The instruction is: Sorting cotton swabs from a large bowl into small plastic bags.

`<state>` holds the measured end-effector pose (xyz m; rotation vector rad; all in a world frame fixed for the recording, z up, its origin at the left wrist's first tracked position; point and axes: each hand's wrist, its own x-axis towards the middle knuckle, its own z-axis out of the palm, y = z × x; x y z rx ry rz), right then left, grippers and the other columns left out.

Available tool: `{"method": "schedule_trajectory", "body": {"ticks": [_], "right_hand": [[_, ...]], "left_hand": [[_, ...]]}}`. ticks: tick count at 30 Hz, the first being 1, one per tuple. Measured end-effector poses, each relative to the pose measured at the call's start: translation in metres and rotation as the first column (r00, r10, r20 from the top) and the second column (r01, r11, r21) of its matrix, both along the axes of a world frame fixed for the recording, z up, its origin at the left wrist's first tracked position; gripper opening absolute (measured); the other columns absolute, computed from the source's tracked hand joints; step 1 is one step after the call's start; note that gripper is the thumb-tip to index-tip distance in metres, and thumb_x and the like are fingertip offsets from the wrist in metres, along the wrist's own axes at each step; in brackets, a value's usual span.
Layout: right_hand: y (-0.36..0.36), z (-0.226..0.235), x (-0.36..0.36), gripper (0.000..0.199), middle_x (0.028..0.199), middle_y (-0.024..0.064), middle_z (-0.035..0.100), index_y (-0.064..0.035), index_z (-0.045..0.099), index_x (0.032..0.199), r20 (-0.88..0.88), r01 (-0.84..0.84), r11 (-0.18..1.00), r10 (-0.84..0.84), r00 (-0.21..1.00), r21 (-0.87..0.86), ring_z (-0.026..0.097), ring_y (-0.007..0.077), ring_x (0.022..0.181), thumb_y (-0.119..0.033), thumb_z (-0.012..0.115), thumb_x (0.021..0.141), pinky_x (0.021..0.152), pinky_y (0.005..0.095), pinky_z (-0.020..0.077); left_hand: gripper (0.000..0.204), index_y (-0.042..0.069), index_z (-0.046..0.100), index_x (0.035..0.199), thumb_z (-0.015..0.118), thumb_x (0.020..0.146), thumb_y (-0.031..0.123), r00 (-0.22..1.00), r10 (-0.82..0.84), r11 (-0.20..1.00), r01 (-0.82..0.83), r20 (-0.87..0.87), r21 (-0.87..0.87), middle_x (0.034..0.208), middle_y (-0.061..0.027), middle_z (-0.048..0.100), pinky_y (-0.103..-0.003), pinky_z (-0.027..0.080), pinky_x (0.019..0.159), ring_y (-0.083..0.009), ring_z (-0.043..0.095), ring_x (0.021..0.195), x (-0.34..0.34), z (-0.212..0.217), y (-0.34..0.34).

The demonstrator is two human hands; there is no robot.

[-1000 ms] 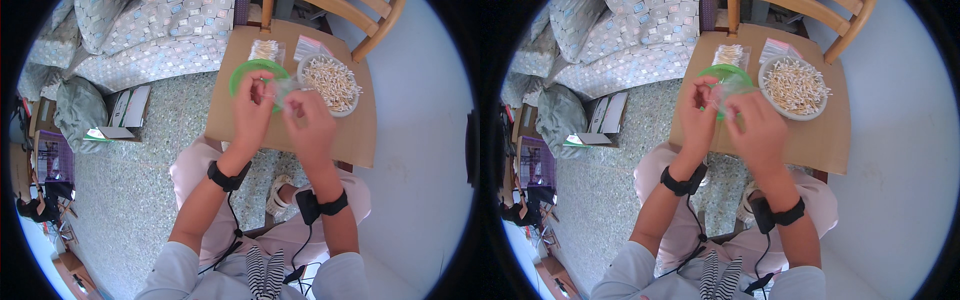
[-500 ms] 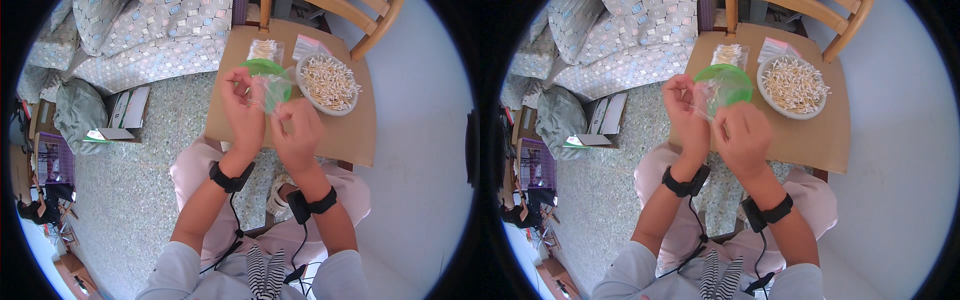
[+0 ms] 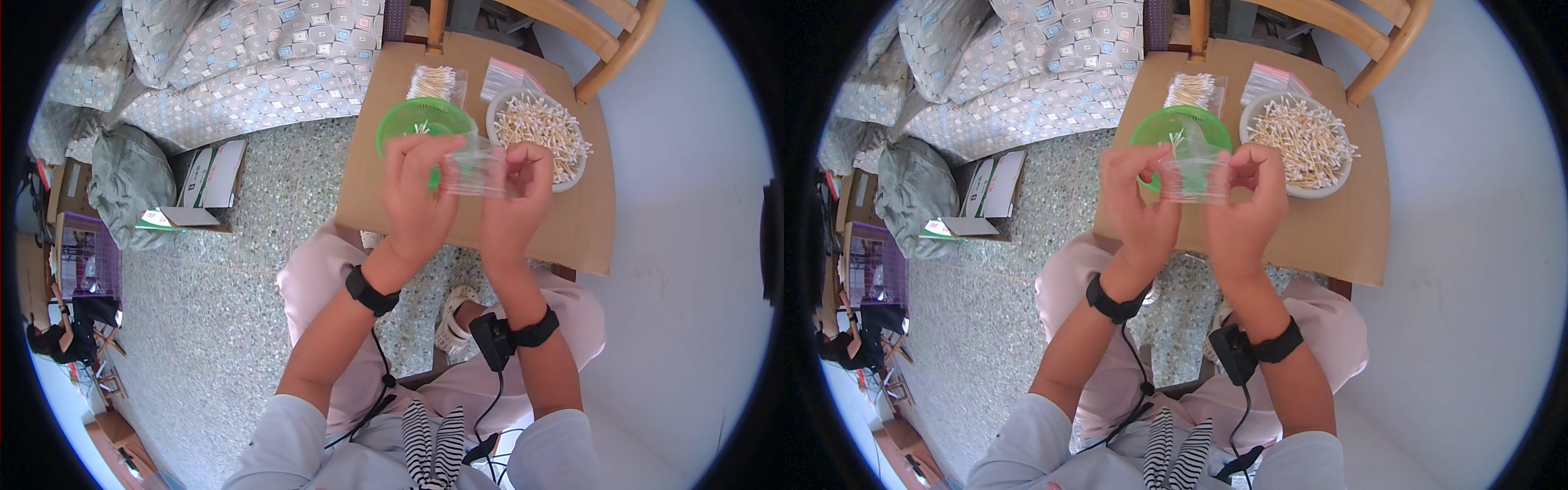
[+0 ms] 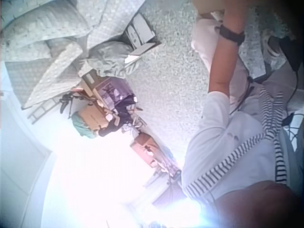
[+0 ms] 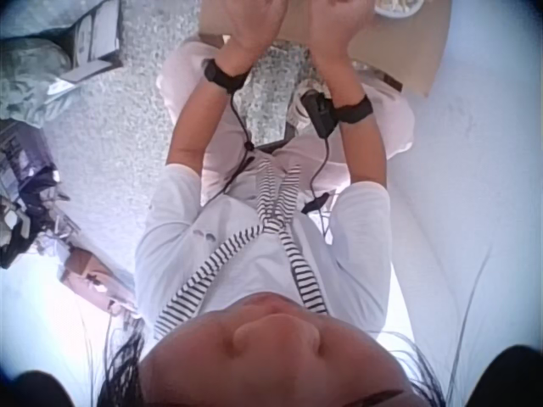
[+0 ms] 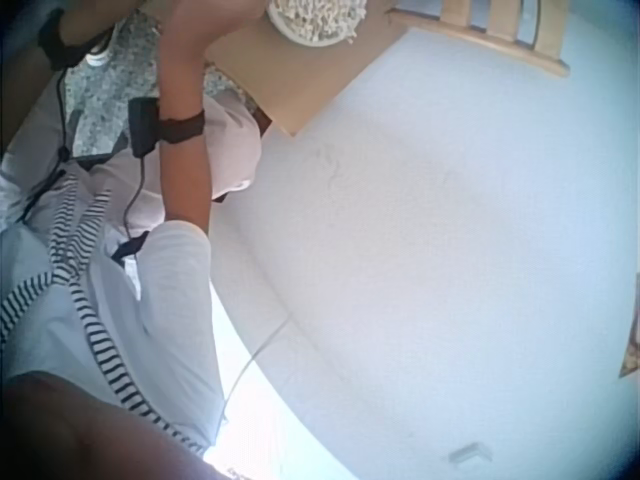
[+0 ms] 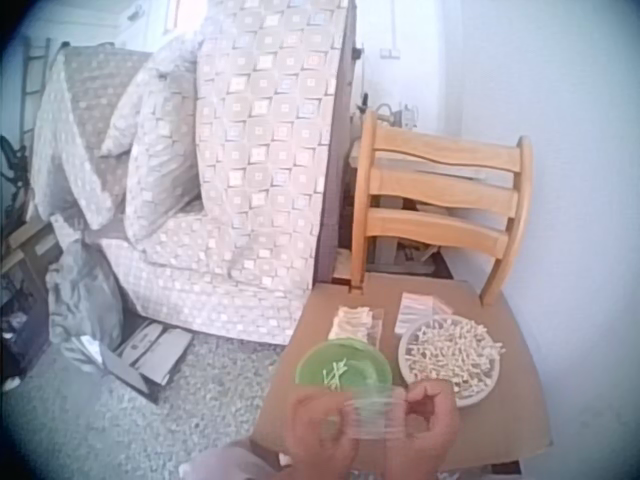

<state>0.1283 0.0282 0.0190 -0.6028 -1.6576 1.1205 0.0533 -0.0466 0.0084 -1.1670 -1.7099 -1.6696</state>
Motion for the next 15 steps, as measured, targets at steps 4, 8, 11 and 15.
{"method": "schedule_trajectory", "body": {"ticks": [4,8,11,15], "right_hand": [[-0.012,0.003,-0.005,0.019,0.083,0.0046,0.056,-0.0041,0.054,0.096,0.06,-0.055,0.996,0.051,0.997,0.067,0.058,0.0128,0.076,-0.003,0.069,0.084,0.069,0.0283,0.0491],[-0.006,0.004,-0.009,0.02,0.084,0.0044,0.057,-0.0046,0.056,0.098,-0.002,-0.012,1.0,0.012,1.0,0.025,0.059,0.0135,0.077,-0.002,0.07,0.084,0.068,0.0278,0.0491],[-0.004,0.007,-0.005,0.02,0.088,0.004,0.059,-0.0044,0.056,0.098,-0.012,-0.025,0.999,0.024,1.0,-0.027,0.06,0.0144,0.078,-0.001,0.07,0.084,0.067,0.0286,0.0493],[0.0,0.006,0.005,0.017,0.093,0.0053,0.058,-0.0039,0.056,0.095,0.156,-0.079,0.978,0.049,0.987,0.192,0.059,0.0148,0.08,0.0,0.068,0.084,0.067,0.0294,0.0502]], "left_hand": [[0.032,0.006,0.059,0.111,0.069,0.082,-0.003,0.993,0.001,0.999,-0.006,0.116,0.045,0.098,-0.0072,0.055,-0.029,0.045,0.073,-0.0182,0.053,0.088,-0.011,0.006,0.007],[0.036,0.007,0.06,0.111,0.071,0.079,-0.005,0.996,0.036,0.999,-0.039,0.078,0.028,0.101,-0.0076,0.055,-0.029,0.047,0.072,-0.0204,0.055,0.093,-0.01,0.001,0.004],[0.04,0.007,0.063,0.114,0.069,0.076,-0.007,0.973,0.002,1.0,0.0,-0.229,0.009,0.108,-0.0104,0.056,-0.03,0.051,0.072,-0.0233,0.058,0.089,-0.012,-0.006,-0.002],[0.046,0.008,0.063,0.116,0.071,0.073,-0.008,0.94,-0.064,0.995,0.034,-0.336,-0.096,0.108,-0.0109,0.056,-0.032,0.052,0.074,-0.025,0.059,0.089,-0.015,-0.001,-0.008]]}}
